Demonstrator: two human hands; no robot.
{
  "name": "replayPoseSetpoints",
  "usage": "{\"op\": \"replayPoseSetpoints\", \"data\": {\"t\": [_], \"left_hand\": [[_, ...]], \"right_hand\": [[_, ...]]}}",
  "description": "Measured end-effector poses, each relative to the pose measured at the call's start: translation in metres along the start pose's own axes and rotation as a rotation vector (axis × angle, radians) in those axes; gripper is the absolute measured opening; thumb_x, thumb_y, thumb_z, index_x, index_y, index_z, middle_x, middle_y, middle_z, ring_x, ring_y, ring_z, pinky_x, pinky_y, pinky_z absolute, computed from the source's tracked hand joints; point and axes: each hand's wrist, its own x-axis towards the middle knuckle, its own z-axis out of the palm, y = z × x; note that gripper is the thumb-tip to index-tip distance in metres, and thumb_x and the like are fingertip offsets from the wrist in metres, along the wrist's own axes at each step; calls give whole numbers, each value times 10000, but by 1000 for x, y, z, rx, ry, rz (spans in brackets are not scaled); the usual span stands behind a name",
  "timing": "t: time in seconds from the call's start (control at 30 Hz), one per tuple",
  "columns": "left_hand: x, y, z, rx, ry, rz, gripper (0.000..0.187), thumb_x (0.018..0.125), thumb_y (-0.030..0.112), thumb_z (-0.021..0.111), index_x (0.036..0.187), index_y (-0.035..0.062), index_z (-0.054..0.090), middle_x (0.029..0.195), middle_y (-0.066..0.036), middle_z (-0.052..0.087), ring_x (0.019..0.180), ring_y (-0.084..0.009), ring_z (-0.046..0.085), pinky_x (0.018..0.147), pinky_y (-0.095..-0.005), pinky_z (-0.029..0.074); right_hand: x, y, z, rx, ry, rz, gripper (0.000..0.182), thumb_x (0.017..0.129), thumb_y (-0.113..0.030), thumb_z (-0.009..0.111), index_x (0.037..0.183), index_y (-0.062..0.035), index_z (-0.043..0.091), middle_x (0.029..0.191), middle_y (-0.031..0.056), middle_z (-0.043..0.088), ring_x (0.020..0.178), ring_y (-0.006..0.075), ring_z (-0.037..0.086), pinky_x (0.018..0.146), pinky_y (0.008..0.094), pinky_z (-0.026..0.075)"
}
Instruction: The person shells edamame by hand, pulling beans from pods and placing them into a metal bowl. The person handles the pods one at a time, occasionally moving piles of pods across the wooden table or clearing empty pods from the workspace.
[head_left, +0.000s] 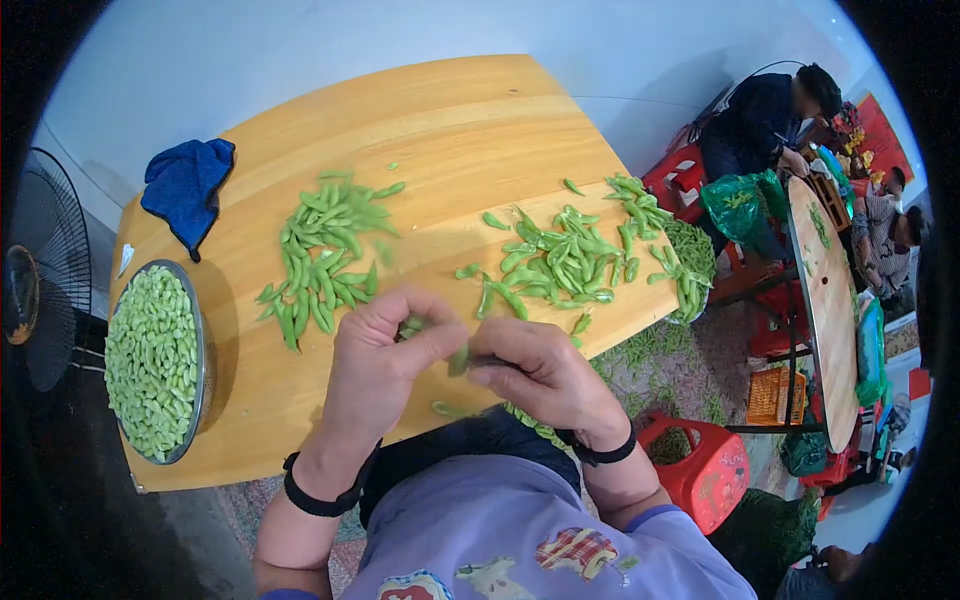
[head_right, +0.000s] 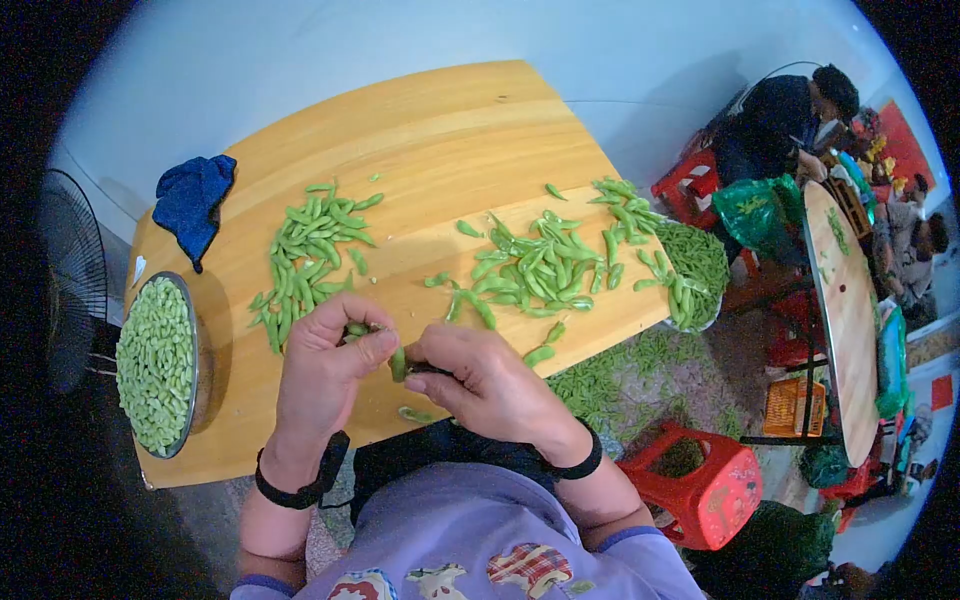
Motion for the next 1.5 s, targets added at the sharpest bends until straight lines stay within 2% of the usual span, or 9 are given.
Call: {"op": "replayPoseSetpoints", "data": {"t": [0.3, 0.63, 0.97, 1.07, 1.13, 1.23, 1.33, 1.4, 1.5], "left_hand": [[-3, 12, 10, 259, 10, 50, 43, 732, -10, 619, 742, 20, 590, 687, 4, 586, 634, -50, 514, 582, -210, 421], [-2, 9, 12, 158, -39, -32, 44, 728, -17, 620, 740, 20, 601, 664, 9, 578, 620, -47, 512, 565, -200, 416], [-2, 3, 9, 196, -41, 52, 127, 688, -60, 641, 755, 33, 589, 703, 4, 578, 644, -53, 517, 595, -184, 416], [-1, 4, 5, 178, -112, 66, 88, 707, -39, 636, 746, 25, 590, 686, -1, 574, 627, -64, 518, 579, -198, 417], [0, -1, 2, 150, -162, 75, 53, 734, -19, 628, 737, 19, 592, 671, -3, 571, 598, -67, 516, 549, -206, 417], [7, -18, -1, -371, -371, -51, 70, 740, -15, 640, 762, 24, 587, 703, -20, 567, 608, -83, 522, 548, -215, 423], [8, -24, 2, -542, -484, -41, 82, 744, -9, 645, 779, 30, 582, 725, -34, 563, 625, -91, 523, 549, -215, 422], [8, -24, 1, -457, -240, -212, 75, 758, 30, 650, 773, 32, 577, 734, -28, 552, 658, -76, 510, 562, -213, 422], [0, -14, 15, -5, -72, -50, 101, 777, 98, 654, 753, 40, 574, 686, 5, 527, 640, -53, 479, 548, -212, 404]], "right_hand": [[-3, -6, -5, -35, -18, 5, 127, 755, -52, 600, 849, 18, 552, 729, 146, 522, 692, 307, 523, 604, 364, 412], [-6, -16, -1, 97, 41, 200, 123, 745, -32, 606, 827, 28, 538, 694, 150, 514, 650, 318, 512, 581, 357, 407], [-9, -10, 1, -40, 48, 59, 120, 748, -41, 606, 821, 27, 539, 693, 171, 492, 654, 342, 498, 586, 369, 405], [-10, -5, 3, -15, 33, 57, 111, 769, -50, 601, 828, 28, 548, 678, 116, 517, 613, 263, 506, 562, 329, 396], [-11, 5, 1, 503, -78, 260, 101, 795, -60, 598, 828, 29, 562, 640, 25, 505, 562, 140, 470, 517, 273, 371], [-12, 1, -9, 838, -195, 433, 107, 809, -74, 600, 829, 29, 578, 616, -44, 461, 548, 62, 411, 477, 238, 335], [-15, 4, -8, 940, -195, 419, 114, 800, -80, 604, 807, 31, 578, 569, -24, 438, 518, 70, 406, 455, 254, 328], [-13, 5, -2, 577, -46, 323, 116, 789, -80, 607, 782, 29, 568, 558, 12, 448, 499, 107, 418, 454, 270, 337], [-11, -4, 3, -13, 135, 135, 128, 762, -75, 614, 732, 25, 540, 552, 92, 458, 480, 198, 436, 461, 306, 356]]}}
